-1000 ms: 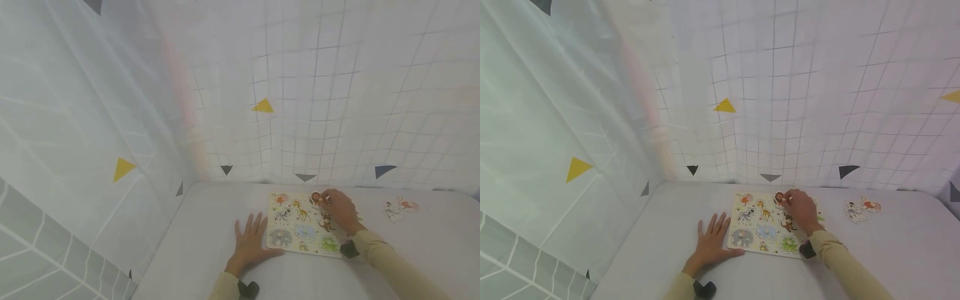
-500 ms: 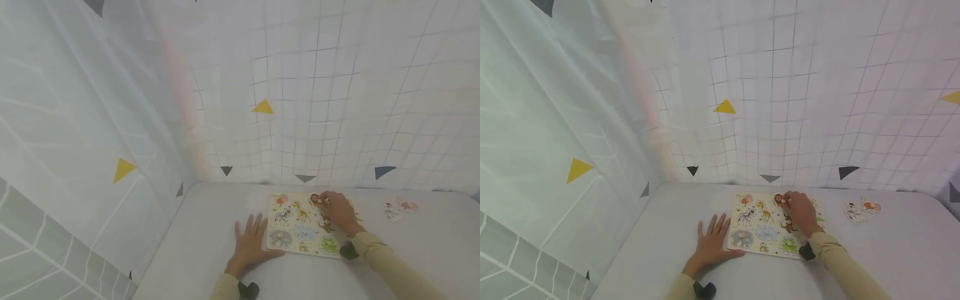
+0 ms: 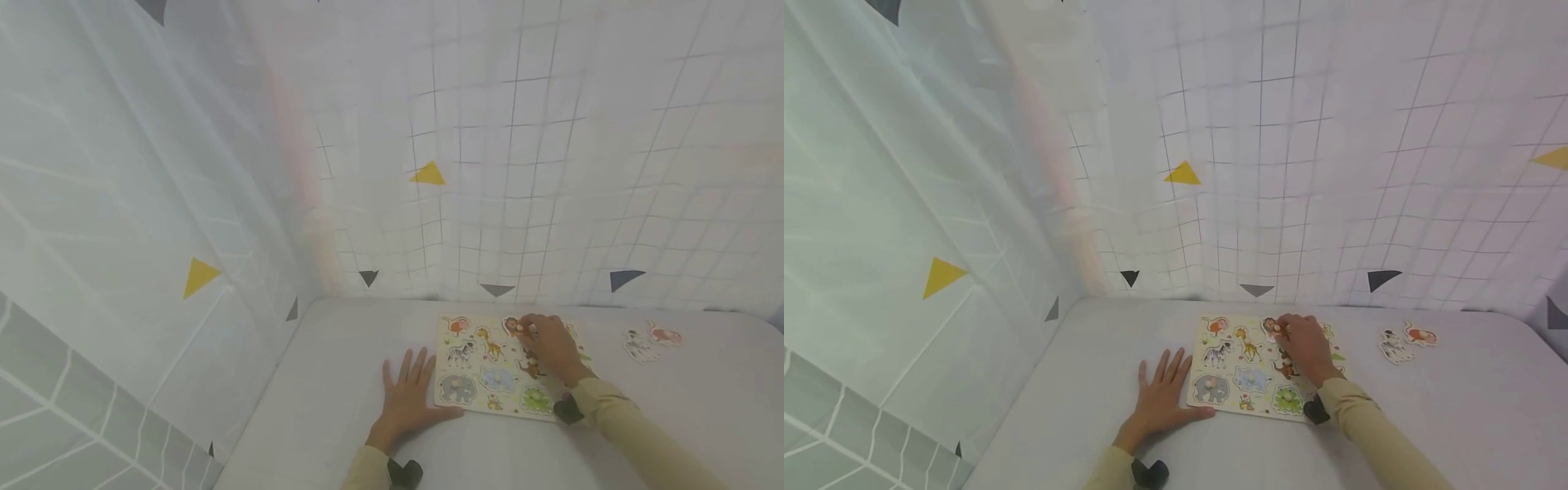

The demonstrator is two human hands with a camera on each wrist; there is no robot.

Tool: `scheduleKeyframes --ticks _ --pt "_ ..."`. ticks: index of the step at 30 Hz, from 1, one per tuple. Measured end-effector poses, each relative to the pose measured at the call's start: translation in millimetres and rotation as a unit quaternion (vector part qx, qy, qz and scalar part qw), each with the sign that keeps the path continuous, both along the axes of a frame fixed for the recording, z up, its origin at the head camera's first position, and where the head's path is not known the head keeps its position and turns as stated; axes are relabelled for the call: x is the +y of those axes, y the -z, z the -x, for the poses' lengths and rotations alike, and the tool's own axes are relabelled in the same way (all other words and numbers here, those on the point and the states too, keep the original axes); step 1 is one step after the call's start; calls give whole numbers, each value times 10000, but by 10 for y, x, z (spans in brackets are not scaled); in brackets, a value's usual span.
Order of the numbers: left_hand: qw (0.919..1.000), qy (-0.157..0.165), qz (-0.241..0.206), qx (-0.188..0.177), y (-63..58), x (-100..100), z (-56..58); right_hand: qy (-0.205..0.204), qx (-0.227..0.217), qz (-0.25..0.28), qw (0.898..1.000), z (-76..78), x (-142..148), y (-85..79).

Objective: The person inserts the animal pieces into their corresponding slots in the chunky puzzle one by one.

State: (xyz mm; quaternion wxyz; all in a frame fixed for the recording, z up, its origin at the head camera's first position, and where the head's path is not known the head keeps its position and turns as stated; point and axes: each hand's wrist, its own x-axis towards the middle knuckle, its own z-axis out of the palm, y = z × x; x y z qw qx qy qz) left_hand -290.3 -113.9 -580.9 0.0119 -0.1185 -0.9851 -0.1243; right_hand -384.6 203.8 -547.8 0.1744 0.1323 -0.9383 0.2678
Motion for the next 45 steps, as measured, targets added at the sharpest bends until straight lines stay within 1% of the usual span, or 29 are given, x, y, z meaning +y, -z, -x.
scheduleKeyframes --ticks 3,7,11,14,17,22,26,30,35,39,41,45 --pt "9999 34 -136 -18 -47 4 -11 0 12 -20 10000 14 6 13" --pt "9995 71 -290 -83 -113 7 -31 80 106 -170 9998 32 7 45" --pt "9997 69 -223 -112 -130 8 -36 144 183 -253 9994 38 -1 59" --pt "9997 64 -178 -130 -124 7 -31 130 170 -287 9994 24 -8 46" --pt "9996 74 -247 -134 -112 7 -25 70 176 -339 9992 -2 -8 24" --pt "9999 71 -137 -49 -73 11 -14 -24 263 -299 9992 -34 -3 -9" --pt "9998 42 -204 -37 -95 22 -26 18 148 -267 9995 -39 0 -19" --pt "9994 42 -313 -120 -122 28 -33 74 73 -357 9993 -48 10 -29" --pt "9992 73 -352 -185 -126 29 -28 10 -73 -405 9992 -89 45 -72" --pt "9992 85 -338 -199 -94 25 -19 13 -366 -499 9981 -101 106 -72" --pt "9994 78 -274 -198 -65 19 -13 30 -432 -584 9974 -100 146 -66" --pt "9995 37 -262 -151 -19 3 -10 95 -343 -655 9972 -82 245 -46"
